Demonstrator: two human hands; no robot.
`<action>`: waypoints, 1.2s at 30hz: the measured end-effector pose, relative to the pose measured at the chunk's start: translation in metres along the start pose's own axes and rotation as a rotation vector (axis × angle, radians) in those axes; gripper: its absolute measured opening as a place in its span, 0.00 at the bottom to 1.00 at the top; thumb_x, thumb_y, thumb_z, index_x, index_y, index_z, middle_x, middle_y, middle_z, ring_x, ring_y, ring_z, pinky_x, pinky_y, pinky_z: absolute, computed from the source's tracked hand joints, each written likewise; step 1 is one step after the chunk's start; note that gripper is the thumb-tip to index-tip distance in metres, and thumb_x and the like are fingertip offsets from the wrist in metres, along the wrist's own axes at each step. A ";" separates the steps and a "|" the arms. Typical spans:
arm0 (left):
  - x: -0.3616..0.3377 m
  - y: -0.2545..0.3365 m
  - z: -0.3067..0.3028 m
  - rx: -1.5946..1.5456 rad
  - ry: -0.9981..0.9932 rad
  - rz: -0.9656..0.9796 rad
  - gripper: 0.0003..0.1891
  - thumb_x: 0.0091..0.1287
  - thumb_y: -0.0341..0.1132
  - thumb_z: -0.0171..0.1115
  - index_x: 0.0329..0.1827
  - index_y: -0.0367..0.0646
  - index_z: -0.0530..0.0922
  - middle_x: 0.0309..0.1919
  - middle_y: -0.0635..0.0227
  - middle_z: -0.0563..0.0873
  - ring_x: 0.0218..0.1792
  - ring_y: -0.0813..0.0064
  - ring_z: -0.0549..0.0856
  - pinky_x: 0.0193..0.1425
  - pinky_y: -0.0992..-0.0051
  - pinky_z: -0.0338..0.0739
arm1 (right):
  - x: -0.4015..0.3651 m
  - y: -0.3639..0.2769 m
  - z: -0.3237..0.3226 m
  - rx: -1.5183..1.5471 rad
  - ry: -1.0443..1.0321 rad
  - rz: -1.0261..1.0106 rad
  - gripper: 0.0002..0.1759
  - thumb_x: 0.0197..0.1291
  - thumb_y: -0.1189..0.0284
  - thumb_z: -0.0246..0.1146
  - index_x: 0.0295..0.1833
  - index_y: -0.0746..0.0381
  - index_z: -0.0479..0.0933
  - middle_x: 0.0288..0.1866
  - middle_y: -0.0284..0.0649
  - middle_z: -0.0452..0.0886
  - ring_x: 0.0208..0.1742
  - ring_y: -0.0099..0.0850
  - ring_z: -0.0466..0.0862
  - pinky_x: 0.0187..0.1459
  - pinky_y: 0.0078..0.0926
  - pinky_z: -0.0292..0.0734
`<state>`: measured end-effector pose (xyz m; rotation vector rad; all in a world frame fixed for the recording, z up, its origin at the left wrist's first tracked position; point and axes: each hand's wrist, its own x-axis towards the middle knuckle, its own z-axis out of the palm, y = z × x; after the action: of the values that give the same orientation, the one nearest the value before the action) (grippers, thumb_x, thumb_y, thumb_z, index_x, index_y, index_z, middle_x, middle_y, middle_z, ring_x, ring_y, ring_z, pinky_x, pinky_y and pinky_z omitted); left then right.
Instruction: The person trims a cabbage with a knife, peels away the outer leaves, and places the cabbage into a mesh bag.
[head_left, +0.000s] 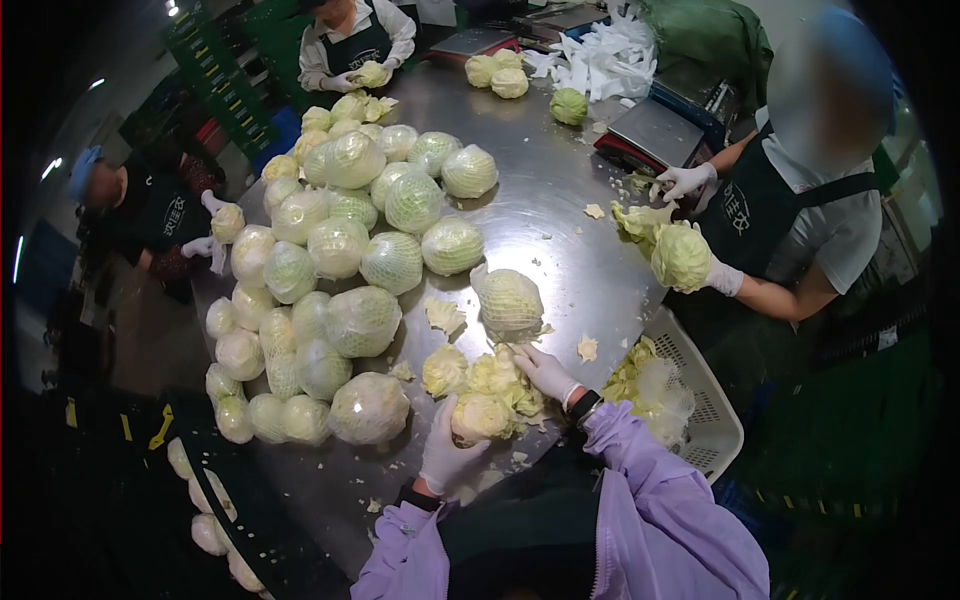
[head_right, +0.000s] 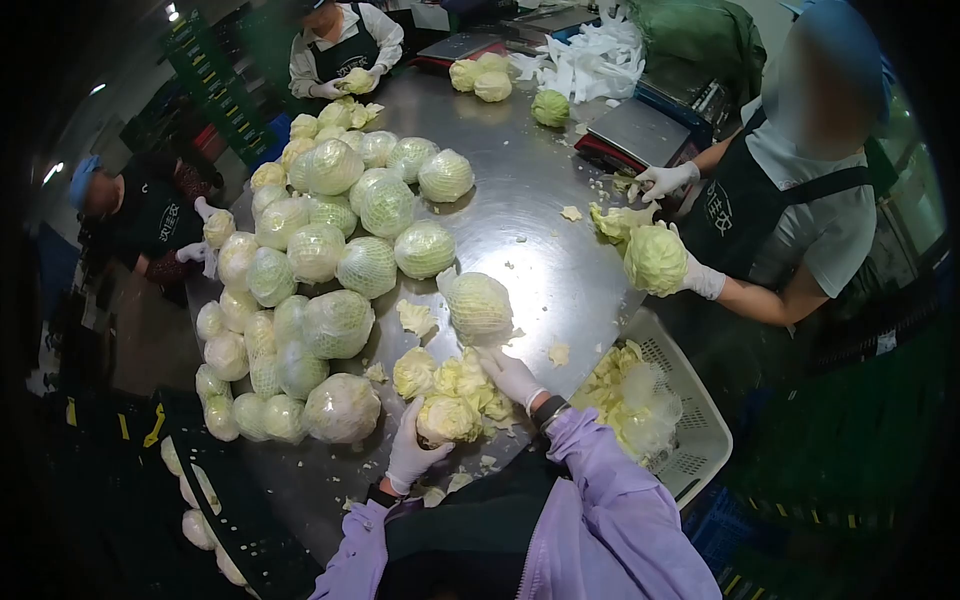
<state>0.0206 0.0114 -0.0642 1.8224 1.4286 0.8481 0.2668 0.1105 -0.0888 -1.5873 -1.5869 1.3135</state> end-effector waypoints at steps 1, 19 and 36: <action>-0.001 0.002 0.002 0.007 0.016 0.002 0.51 0.45 0.45 0.78 0.71 0.36 0.61 0.63 0.47 0.69 0.64 0.50 0.71 0.66 0.61 0.69 | -0.010 -0.020 -0.005 0.152 -0.104 0.144 0.25 0.70 0.56 0.53 0.66 0.59 0.68 0.45 0.57 0.83 0.44 0.54 0.83 0.44 0.44 0.77; 0.021 0.050 0.030 0.367 0.134 -0.114 0.43 0.42 0.52 0.78 0.57 0.35 0.70 0.43 0.55 0.72 0.47 0.54 0.75 0.50 0.60 0.74 | -0.082 -0.020 0.036 -0.093 0.071 -0.253 0.30 0.70 0.63 0.53 0.71 0.68 0.60 0.66 0.59 0.69 0.68 0.50 0.70 0.66 0.36 0.66; 0.000 -0.022 -0.015 -0.467 -0.086 -0.268 0.45 0.49 0.40 0.78 0.68 0.35 0.62 0.63 0.52 0.70 0.61 0.61 0.75 0.63 0.66 0.72 | -0.045 0.012 0.037 0.624 -0.014 0.229 0.19 0.64 0.72 0.61 0.60 0.64 0.72 0.33 0.32 0.80 0.20 0.16 0.76 0.22 0.16 0.73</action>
<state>-0.0037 0.0172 -0.0731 1.2722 1.2553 0.8656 0.2464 0.0558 -0.1023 -1.3750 -0.8770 1.7266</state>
